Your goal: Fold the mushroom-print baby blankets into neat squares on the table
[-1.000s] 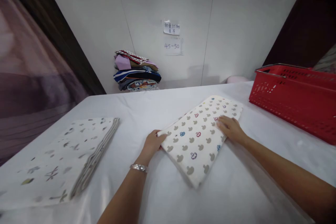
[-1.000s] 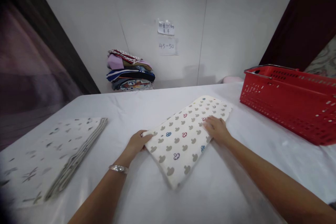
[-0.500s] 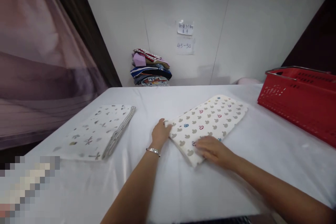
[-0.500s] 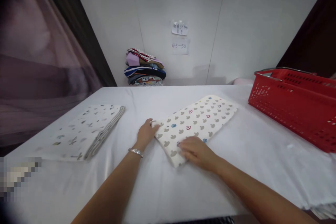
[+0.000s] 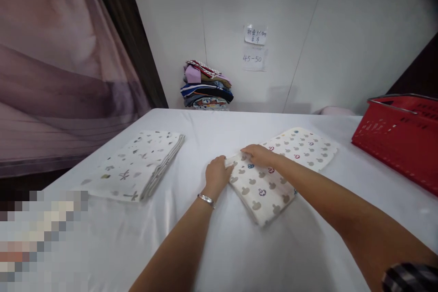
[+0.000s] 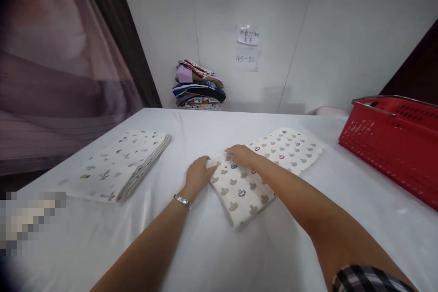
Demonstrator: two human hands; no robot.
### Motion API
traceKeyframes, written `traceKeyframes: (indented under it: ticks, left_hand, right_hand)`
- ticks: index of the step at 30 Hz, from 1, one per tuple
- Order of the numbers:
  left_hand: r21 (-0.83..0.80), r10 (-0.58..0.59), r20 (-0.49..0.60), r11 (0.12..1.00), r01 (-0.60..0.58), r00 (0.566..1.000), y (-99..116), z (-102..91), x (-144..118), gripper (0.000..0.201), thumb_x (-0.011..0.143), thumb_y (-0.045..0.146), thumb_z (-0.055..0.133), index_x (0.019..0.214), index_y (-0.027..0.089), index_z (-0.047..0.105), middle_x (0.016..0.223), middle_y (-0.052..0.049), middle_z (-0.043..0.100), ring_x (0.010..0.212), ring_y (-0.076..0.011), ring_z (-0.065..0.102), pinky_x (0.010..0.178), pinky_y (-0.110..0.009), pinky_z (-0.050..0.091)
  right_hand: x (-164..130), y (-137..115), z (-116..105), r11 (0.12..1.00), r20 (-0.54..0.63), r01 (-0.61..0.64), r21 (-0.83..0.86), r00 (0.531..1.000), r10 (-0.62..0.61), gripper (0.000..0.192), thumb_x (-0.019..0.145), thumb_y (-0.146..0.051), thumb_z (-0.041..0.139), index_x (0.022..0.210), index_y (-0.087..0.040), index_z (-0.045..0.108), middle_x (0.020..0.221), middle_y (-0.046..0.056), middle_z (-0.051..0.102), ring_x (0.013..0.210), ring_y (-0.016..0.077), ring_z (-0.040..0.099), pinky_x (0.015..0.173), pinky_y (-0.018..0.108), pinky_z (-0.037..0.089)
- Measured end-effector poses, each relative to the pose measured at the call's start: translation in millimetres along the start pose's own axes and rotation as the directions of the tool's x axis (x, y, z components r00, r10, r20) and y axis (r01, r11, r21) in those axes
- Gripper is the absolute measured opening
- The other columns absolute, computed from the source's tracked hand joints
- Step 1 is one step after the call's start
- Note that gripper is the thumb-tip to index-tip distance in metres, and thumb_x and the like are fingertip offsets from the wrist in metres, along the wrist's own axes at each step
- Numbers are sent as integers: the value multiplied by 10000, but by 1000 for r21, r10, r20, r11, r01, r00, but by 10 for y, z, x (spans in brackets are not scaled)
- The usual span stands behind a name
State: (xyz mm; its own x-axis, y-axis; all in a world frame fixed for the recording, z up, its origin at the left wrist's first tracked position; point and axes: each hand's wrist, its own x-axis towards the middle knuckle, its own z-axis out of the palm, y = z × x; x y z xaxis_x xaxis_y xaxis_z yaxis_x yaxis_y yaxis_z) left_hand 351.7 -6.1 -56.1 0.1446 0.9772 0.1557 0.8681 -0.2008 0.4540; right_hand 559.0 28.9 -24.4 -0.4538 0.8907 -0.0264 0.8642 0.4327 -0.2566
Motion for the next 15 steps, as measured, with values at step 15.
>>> traceKeyframes:
  ticks: [15]
  left_hand:
    - [-330,259,-153,896,-296,954,52,15,-50,398,693,31,440,1026,212,559,965,-32,577,916,-171,549,815,-289,451]
  right_hand:
    - [283,51,-274,995,227,-51,-87,972,69,214,637,-185,642,842,-209,700,878,28,699,814,208,619,656,249,444]
